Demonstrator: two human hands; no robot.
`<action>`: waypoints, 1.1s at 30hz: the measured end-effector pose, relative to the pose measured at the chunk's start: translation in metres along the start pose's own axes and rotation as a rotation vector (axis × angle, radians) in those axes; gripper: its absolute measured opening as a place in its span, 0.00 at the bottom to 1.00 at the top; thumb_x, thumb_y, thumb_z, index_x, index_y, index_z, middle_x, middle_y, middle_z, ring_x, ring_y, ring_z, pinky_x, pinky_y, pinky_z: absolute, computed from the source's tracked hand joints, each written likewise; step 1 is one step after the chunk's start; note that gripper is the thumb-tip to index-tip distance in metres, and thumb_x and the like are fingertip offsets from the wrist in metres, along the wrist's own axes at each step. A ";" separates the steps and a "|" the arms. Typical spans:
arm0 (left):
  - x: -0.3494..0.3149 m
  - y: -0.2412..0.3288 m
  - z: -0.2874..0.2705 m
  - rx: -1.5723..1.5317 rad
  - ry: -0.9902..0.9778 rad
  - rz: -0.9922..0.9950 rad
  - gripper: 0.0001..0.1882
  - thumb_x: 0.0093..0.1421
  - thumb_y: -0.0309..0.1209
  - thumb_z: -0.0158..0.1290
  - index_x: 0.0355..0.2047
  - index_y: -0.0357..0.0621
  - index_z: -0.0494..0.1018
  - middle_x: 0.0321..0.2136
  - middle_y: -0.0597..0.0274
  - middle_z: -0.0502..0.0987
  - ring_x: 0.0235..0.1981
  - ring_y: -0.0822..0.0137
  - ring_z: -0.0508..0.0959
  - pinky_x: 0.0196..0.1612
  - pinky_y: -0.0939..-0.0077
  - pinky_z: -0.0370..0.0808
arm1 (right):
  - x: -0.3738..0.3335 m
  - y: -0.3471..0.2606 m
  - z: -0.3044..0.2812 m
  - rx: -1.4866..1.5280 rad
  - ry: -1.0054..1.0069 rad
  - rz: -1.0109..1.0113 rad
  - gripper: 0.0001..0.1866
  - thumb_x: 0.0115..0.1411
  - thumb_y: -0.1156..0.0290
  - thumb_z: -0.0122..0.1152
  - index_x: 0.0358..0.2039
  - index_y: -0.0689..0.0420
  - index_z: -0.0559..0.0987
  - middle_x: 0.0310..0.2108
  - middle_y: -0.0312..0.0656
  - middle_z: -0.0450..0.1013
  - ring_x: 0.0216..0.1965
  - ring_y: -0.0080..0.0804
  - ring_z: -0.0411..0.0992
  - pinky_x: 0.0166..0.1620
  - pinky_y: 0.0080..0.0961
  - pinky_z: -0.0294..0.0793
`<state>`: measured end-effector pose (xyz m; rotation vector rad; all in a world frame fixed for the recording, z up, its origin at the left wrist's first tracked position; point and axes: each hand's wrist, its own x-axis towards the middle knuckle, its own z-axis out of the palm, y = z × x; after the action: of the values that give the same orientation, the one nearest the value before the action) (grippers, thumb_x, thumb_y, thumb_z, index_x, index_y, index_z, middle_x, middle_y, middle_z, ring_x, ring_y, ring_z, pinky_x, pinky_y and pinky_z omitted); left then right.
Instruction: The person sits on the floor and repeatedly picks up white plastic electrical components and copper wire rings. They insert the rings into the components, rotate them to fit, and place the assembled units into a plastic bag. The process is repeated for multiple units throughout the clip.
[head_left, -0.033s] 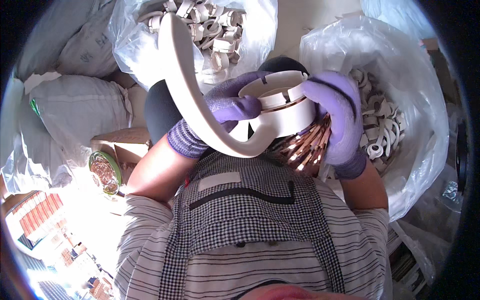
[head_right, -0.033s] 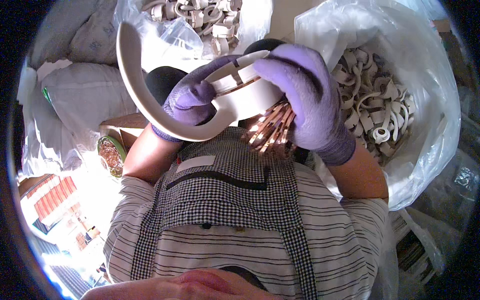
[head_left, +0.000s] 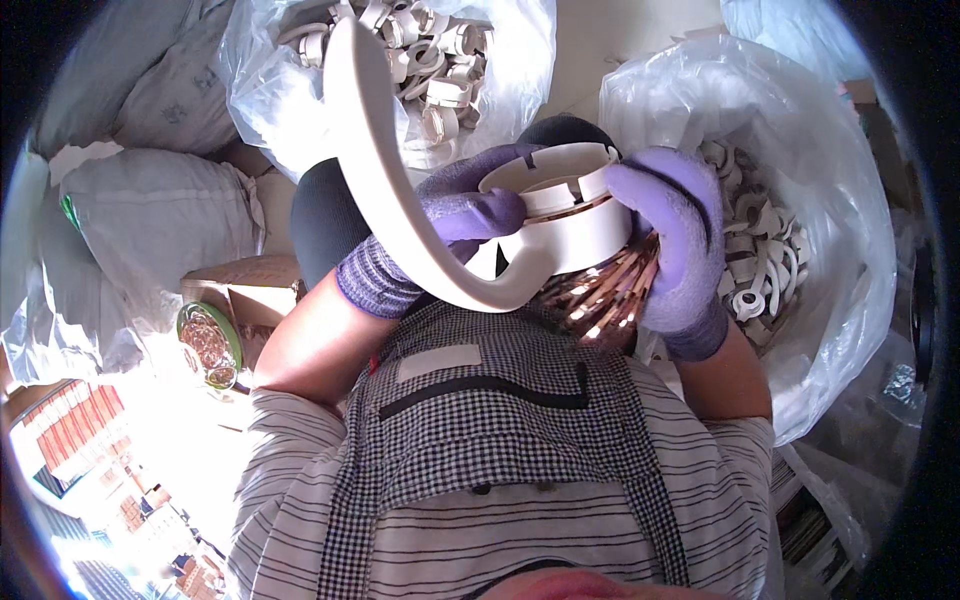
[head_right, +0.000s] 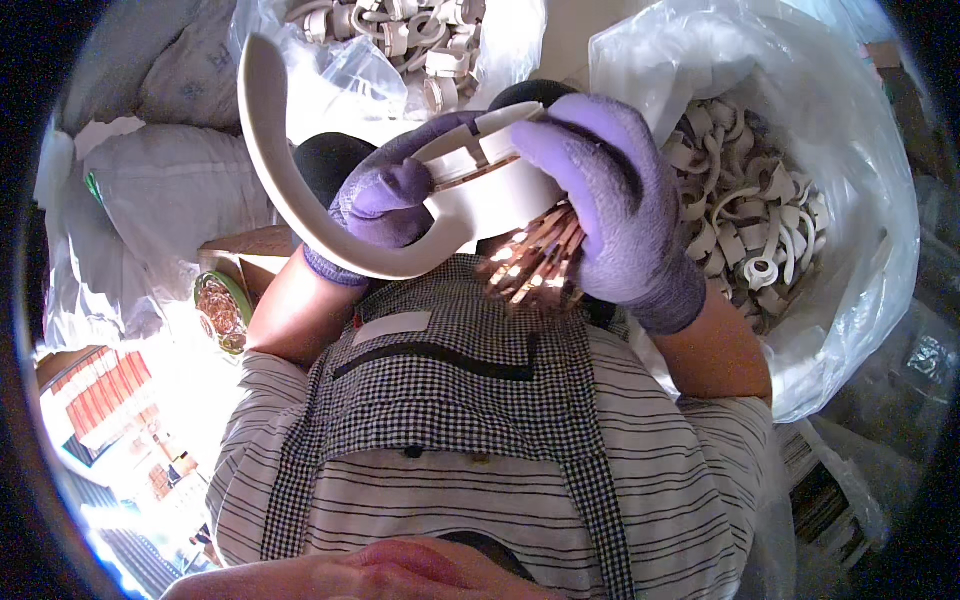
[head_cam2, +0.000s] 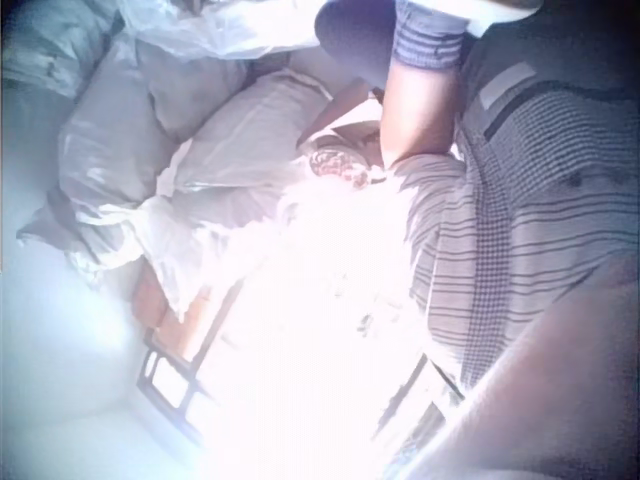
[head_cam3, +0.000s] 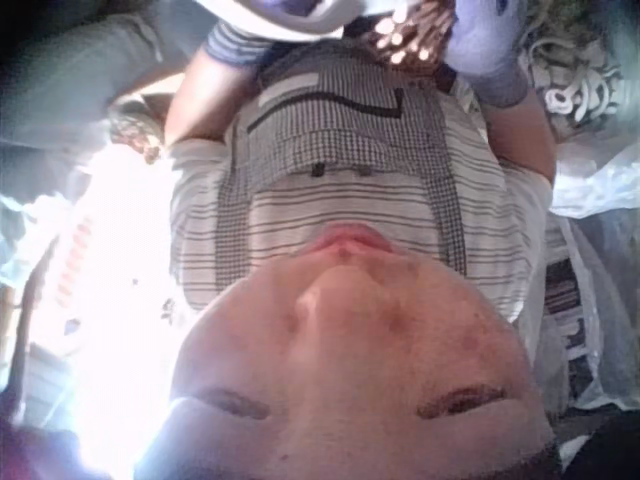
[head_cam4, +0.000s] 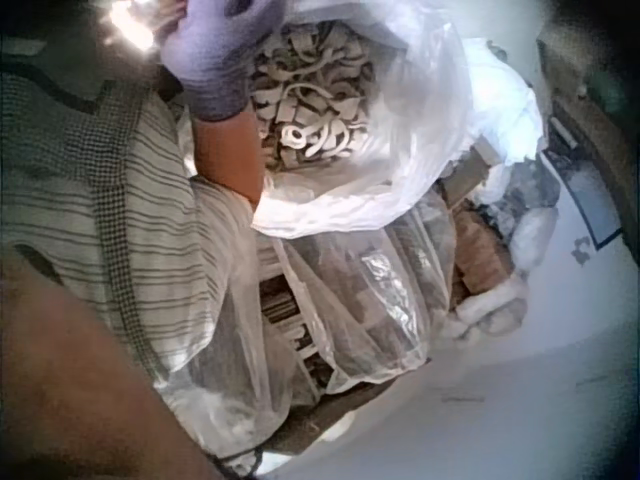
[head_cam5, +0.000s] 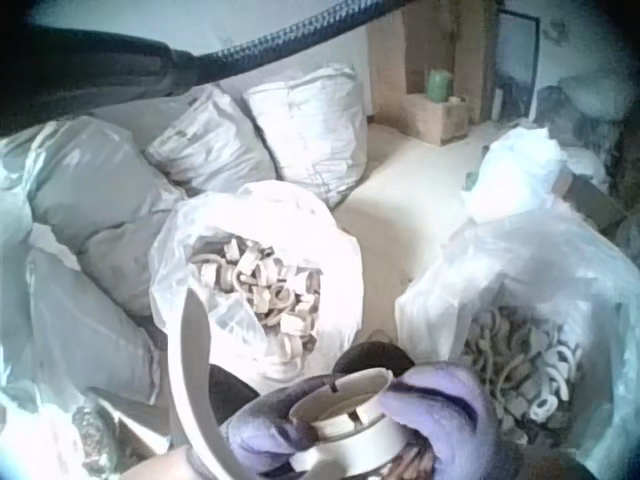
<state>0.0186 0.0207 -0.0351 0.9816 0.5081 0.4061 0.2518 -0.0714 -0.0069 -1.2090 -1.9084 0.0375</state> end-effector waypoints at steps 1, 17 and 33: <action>-0.001 -0.002 0.002 -0.047 0.001 0.016 0.43 0.62 0.53 0.60 0.66 0.34 0.62 0.58 0.51 0.74 0.57 0.61 0.74 0.62 0.66 0.70 | -0.001 -0.002 0.000 0.041 -0.009 0.035 0.32 0.43 0.70 0.75 0.52 0.58 0.77 0.49 0.50 0.71 0.50 0.49 0.73 0.52 0.42 0.76; 0.000 -0.001 0.050 0.932 0.457 0.832 0.42 0.45 0.38 0.76 0.58 0.37 0.69 0.49 0.55 0.75 0.41 0.65 0.77 0.45 0.70 0.77 | -0.072 0.059 0.058 1.062 0.354 0.792 0.23 0.66 0.67 0.58 0.60 0.59 0.70 0.53 0.45 0.71 0.54 0.37 0.72 0.57 0.34 0.73; 0.004 0.017 0.048 1.219 0.391 0.740 0.25 0.43 0.25 0.69 0.42 0.42 0.72 0.39 0.54 0.76 0.40 0.54 0.78 0.44 0.63 0.77 | -0.076 0.062 0.040 0.824 0.183 0.572 0.21 0.72 0.62 0.54 0.61 0.58 0.69 0.53 0.41 0.73 0.52 0.31 0.73 0.58 0.33 0.74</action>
<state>0.0479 -0.0013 0.0000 2.3158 0.7506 1.0112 0.2832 -0.0801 -0.1074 -1.0653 -1.1254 0.8919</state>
